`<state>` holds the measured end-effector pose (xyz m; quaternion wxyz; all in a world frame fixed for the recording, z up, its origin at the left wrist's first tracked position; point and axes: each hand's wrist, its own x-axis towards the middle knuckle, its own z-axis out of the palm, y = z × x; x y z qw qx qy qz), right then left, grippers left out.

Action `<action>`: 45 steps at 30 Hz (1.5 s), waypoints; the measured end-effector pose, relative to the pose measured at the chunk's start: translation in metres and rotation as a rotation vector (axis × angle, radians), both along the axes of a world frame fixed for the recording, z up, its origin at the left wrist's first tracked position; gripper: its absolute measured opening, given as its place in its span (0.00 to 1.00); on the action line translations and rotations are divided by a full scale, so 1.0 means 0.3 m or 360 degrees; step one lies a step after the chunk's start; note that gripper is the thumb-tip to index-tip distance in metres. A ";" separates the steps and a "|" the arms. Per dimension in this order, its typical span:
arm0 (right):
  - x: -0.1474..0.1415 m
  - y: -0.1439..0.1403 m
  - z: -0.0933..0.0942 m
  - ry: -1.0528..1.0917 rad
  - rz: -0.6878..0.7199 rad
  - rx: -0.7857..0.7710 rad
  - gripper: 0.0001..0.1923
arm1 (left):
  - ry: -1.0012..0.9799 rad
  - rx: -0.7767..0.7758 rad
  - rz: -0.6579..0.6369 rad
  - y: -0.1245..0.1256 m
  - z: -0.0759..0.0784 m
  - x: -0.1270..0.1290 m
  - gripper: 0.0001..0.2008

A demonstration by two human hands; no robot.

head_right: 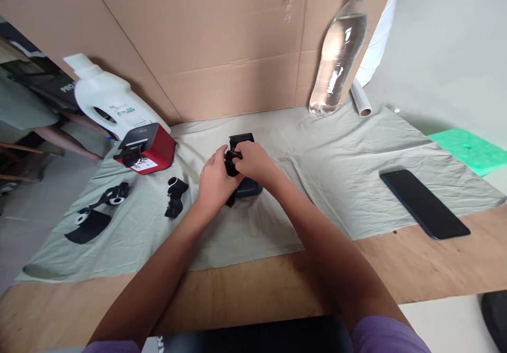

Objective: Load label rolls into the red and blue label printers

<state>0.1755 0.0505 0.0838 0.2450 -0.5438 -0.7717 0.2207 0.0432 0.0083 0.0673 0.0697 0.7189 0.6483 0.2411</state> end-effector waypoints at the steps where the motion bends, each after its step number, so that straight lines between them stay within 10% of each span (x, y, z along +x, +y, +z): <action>1: 0.007 0.010 -0.008 -0.0065 0.0021 0.0020 0.05 | 0.0041 -0.0071 -0.0009 -0.004 0.002 0.001 0.38; 17: 0.025 0.061 -0.086 -0.0609 0.0126 -0.0023 0.17 | 0.0520 -0.0627 -0.0303 -0.085 0.044 0.005 0.35; 32: 0.018 0.064 -0.098 -0.0266 -0.0431 0.0395 0.20 | 0.0704 -0.0691 -0.0276 -0.176 0.032 0.075 0.30; 38: 0.059 0.089 -0.066 -0.0083 -0.0181 0.0458 0.16 | 0.0609 -0.0753 -0.0249 -0.211 0.049 0.081 0.32; 45: 0.081 0.024 0.024 -0.0342 0.0138 -0.0058 0.11 | 0.0672 -0.0795 -0.0271 -0.218 0.062 0.065 0.29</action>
